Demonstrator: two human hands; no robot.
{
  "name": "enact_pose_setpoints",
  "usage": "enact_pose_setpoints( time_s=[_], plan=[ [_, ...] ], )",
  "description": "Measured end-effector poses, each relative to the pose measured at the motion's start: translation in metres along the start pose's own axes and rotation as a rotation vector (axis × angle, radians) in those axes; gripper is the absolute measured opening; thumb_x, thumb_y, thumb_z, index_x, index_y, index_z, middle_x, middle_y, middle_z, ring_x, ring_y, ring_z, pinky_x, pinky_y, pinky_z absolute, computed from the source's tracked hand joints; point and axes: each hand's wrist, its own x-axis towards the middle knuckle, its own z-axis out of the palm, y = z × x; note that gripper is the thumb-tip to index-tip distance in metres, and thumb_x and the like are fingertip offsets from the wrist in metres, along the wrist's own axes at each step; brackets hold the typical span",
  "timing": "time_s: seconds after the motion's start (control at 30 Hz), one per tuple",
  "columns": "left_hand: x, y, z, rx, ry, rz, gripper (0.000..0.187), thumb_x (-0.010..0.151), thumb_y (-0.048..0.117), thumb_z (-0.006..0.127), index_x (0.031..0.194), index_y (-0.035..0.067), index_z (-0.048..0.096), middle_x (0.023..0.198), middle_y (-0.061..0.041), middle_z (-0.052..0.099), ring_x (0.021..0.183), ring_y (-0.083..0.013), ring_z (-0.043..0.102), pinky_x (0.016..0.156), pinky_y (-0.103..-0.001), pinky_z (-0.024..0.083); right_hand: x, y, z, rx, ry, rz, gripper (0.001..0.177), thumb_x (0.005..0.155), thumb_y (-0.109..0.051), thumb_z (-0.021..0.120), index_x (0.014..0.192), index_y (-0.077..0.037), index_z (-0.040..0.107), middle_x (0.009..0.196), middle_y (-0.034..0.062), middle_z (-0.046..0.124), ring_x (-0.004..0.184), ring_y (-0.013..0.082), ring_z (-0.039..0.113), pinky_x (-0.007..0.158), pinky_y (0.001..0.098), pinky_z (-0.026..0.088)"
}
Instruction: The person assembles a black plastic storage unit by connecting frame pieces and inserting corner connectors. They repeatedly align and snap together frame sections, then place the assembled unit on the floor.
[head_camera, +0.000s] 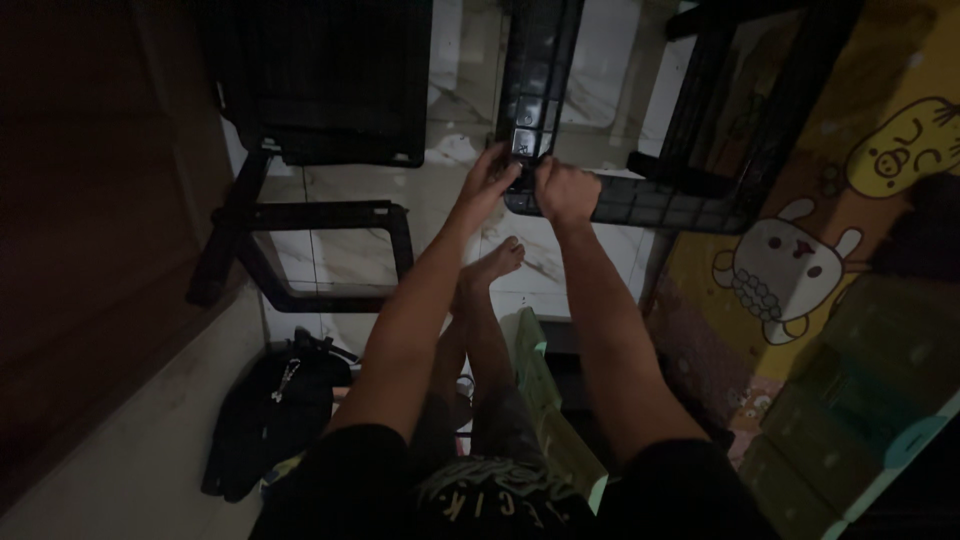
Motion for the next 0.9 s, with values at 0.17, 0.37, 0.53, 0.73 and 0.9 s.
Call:
enact_pose_setpoints(
  time_s=[0.17,0.37,0.53,0.73,0.9],
  plan=[
    [-0.013,0.004,-0.001,0.105,-0.008,0.019,0.063,0.097,0.024,0.076,0.147,0.000,0.048,0.134,-0.007,0.060,0.123,-0.0175,0.059,0.102,-0.032,0.050,0.001,0.002,0.010,0.005,0.058,-0.051,0.041,0.099,-0.034,0.050,0.078,-0.010,0.076,0.071,0.0154,0.072,0.062,0.0375,0.070,0.061,0.0510,0.056],
    [-0.007,0.041,0.017,0.036,0.052,-0.199,0.054,0.097,0.031,0.072,0.140,0.002,0.058,0.119,-0.004,0.065,0.108,-0.0131,0.061,0.090,-0.030,0.051,0.007,0.004,0.008,-0.019,0.024,-0.014,0.042,0.100,-0.034,0.049,0.080,-0.012,0.078,0.071,0.0165,0.072,0.062,0.0383,0.070,0.061,0.0512,0.056],
    [0.004,0.024,0.015,0.089,0.119,-0.141,0.049,0.095,0.033,0.076,0.130,0.000,0.065,0.115,-0.006,0.068,0.104,-0.0130,0.063,0.089,-0.028,0.051,0.004,0.003,0.004,-0.029,-0.044,0.010,0.043,0.101,-0.034,0.048,0.081,-0.011,0.077,0.071,0.0177,0.072,0.064,0.0382,0.071,0.063,0.0507,0.057],
    [0.007,0.007,0.008,0.243,0.153,-0.062,0.053,0.095,0.035,0.075,0.133,0.000,0.063,0.119,-0.004,0.068,0.106,-0.0130,0.065,0.091,-0.027,0.052,0.007,0.002,0.000,-0.010,-0.050,0.011,0.042,0.101,-0.034,0.048,0.085,-0.008,0.076,0.074,0.0186,0.073,0.064,0.0380,0.071,0.062,0.0504,0.056],
    [0.000,0.018,0.013,0.215,0.151,-0.145,0.052,0.094,0.034,0.077,0.132,-0.001,0.066,0.114,-0.008,0.070,0.102,-0.0159,0.066,0.088,-0.029,0.053,0.004,-0.001,-0.002,-0.005,-0.056,0.040,0.043,0.101,-0.036,0.048,0.087,-0.010,0.079,0.076,0.0198,0.074,0.067,0.0398,0.071,0.067,0.0522,0.057]
  ],
)
